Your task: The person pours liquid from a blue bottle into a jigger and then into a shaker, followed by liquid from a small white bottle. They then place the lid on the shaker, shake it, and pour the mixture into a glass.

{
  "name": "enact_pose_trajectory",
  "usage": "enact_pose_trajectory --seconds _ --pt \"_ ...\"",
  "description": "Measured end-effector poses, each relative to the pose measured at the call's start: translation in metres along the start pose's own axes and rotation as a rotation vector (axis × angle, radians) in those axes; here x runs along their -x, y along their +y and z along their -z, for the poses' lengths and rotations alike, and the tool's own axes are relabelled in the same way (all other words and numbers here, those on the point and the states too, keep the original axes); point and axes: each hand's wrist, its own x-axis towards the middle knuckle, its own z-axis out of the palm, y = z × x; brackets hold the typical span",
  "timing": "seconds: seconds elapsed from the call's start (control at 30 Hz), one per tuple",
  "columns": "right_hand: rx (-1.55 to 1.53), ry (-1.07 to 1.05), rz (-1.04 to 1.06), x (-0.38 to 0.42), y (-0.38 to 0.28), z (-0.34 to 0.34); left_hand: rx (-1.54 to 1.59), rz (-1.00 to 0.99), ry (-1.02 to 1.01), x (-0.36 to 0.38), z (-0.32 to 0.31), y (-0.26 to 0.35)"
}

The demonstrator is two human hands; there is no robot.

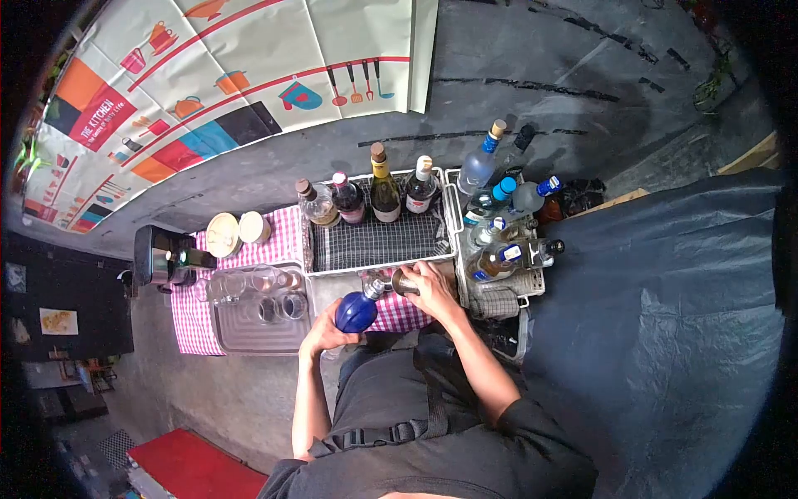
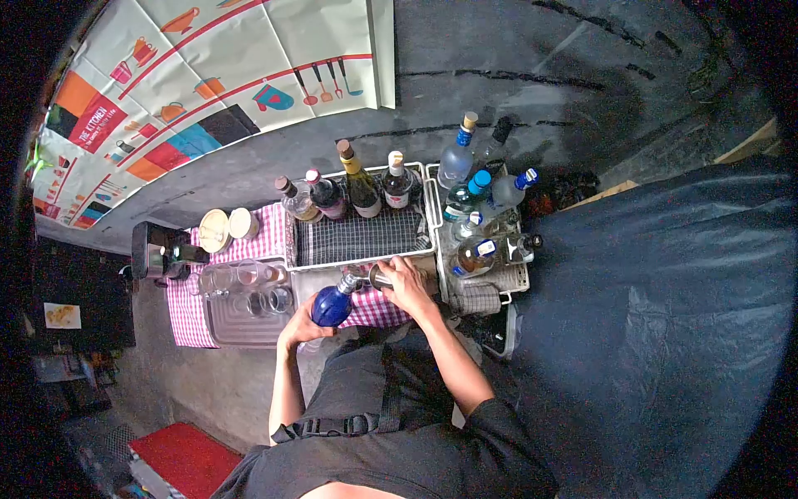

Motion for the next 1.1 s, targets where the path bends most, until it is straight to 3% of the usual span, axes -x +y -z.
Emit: enact_pose_trajectory --seconds 0.2,0.3,0.37,0.57,0.8,1.1 --pt "0.023 -0.017 -0.025 -0.002 -0.008 0.006 -0.016 -0.015 0.007 -0.002 -0.002 0.001" --pt "-0.024 0.077 0.047 -0.001 -0.006 0.006 -0.166 -0.03 0.019 -0.001 -0.002 0.013" --pt "-0.324 0.102 -0.023 0.0 -0.003 0.002 -0.239 0.027 -0.012 -0.002 -0.001 0.015" --pt "-0.438 0.096 -0.018 0.003 -0.019 0.017 -0.327 0.103 -0.125 -0.002 0.0 0.051" --pt "-0.435 0.048 -0.009 0.004 -0.027 0.024 -0.265 0.093 -0.151 -0.002 0.006 0.058" --pt "-0.368 0.04 0.039 0.007 -0.021 0.021 -0.345 0.313 -0.283 -0.005 0.012 0.095"
